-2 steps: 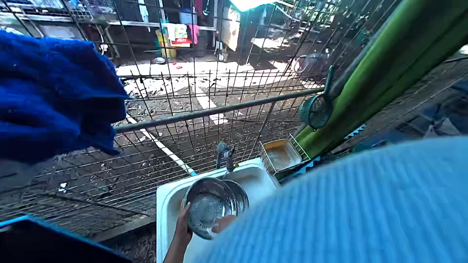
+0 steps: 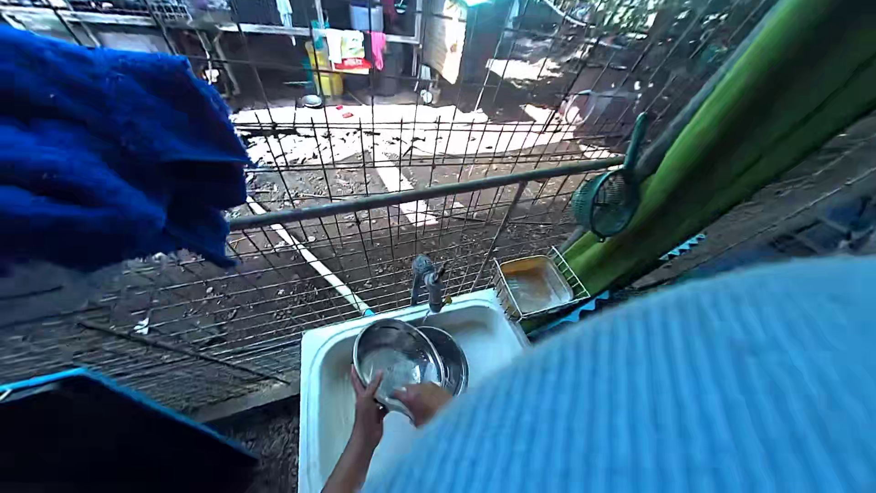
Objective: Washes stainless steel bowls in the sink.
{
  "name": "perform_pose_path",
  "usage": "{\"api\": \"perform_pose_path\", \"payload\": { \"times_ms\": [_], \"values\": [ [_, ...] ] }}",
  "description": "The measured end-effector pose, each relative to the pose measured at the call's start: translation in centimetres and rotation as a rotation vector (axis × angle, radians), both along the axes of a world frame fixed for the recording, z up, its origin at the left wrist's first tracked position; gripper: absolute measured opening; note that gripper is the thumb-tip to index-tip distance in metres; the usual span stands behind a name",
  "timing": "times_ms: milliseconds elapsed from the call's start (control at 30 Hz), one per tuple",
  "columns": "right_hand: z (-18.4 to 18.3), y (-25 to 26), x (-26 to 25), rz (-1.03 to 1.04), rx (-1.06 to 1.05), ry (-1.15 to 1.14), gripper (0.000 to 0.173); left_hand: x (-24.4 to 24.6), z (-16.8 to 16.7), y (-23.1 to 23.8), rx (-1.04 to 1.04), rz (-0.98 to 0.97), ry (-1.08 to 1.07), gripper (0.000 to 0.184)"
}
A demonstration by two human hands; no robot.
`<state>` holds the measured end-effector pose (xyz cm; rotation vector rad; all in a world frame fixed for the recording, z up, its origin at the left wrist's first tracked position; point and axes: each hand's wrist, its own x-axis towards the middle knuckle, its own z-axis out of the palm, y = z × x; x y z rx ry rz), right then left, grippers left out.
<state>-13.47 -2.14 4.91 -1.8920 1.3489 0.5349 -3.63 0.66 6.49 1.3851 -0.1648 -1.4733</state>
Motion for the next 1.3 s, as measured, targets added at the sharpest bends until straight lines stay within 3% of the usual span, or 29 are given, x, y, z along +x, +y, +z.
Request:
{"api": "perform_pose_path", "payload": {
  "times_ms": [67, 133, 167, 200, 267, 333, 400, 467, 500, 567, 633, 700, 767, 800, 867, 933, 1000, 1100, 1167, 1233, 1300],
  "values": [
    [-6.6, -0.4, -2.3, 0.117, -0.162, -0.345, 0.058, -2.3, 2.7, 0.0, 0.071, 0.042, -0.016, 0.066],
    [-8.1, 0.5, -3.6, 0.138, -0.164, -0.505, 0.056, -1.8, -2.2, 0.5, -0.078, -0.004, -0.097, 0.057],
    [-8.7, 1.0, -4.9, 0.202, -0.157, -0.529, 0.058, -1.0, -6.6, 0.8, -0.192, -0.019, -0.183, 0.057],
    [-9.2, 1.1, -6.3, 0.282, -0.149, -0.503, 0.062, 0.1, -8.6, 0.6, -0.158, -0.046, -0.171, 0.056],
    [-9.3, 0.0, -8.0, 0.396, -0.139, -0.362, 0.061, 0.8, -9.5, -0.2, -0.039, -0.062, -0.093, 0.055],
    [-8.2, -1.1, -6.9, 0.339, -0.135, -0.287, 0.046, -1.8, -11.1, -0.4, -0.032, 0.054, -0.064, 0.069],
    [-7.2, -0.6, -4.8, 0.149, -0.164, -0.413, 0.044, -5.0, -12.6, -0.1, -0.13, 0.148, -0.091, 0.071],
    [-7.0, 0.0, -5.5, 0.105, -0.101, -0.597, 0.06, -5.7, -12.2, 0.1, -0.192, 0.195, -0.111, 0.061],
    [-7.5, -0.2, -7.0, 0.201, -0.055, -0.615, 0.063, -5.0, -12.1, 0.4, -0.218, 0.194, -0.129, 0.058],
    [-9.0, -2.0, -11.1, 0.461, -0.093, -0.466, 0.057, -3.1, -11.9, 1.1, -0.233, 0.196, -0.152, 0.052],
    [-10.9, -5.3, -14.4, 0.564, -0.243, -0.295, 0.063, -3.0, -11.6, 2.1, -0.222, 0.159, -0.101, 0.049],
    [-12.4, -7.5, -14.8, 0.528, -0.375, -0.228, 0.078, -5.4, -10.6, 2.7, -0.185, 0.099, -0.014, 0.048],
    [-12.8, -6.7, -12.3, 0.407, -0.369, -0.306, 0.083, -7.9, -10.7, 2.4, -0.175, 0.073, 0.078, 0.047],
    [-12.6, -5.3, -10.9, 0.337, -0.313, -0.436, 0.081, -8.4, -11.3, 2.0, -0.195, 0.07, 0.098, 0.047],
    [-12.0, -2.2, -9.4, 0.216, -0.111, -0.768, 0.061, -7.8, -12.4, 1.2, -0.219, 0.122, 0.056, 0.047],
    [-9.6, -1.5, -10.5, 0.341, 0.056, -0.702, 0.049, -5.5, -12.3, 1.0, -0.198, 0.2, -0.005, 0.048],
    [-10.5, -2.7, -13.0, 0.509, -0.057, -0.416, 0.05, -4.0, -11.3, 1.8, -0.155, 0.205, -0.052, 0.05],
    [-13.7, -5.4, -14.4, 0.433, -0.315, -0.286, 0.079, -6.1, -10.2, 2.7, -0.1, 0.12, -0.006, 0.048],
    [-13.4, -4.0, -12.1, 0.286, -0.278, -0.433, 0.083, -8.5, -10.7, 2.8, -0.13, 0.099, 0.075, 0.042],
    [-12.8, -1.3, -10.4, 0.209, -0.137, -0.744, 0.066, -8.7, -11.3, 2.1, -0.172, 0.142, 0.047, 0.035],
    [-10.8, -0.2, -11.3, 0.309, 0.049, -0.8, 0.055, -6.5, -10.6, 1.8, -0.155, 0.183, -0.043, 0.044]
  ]
}}
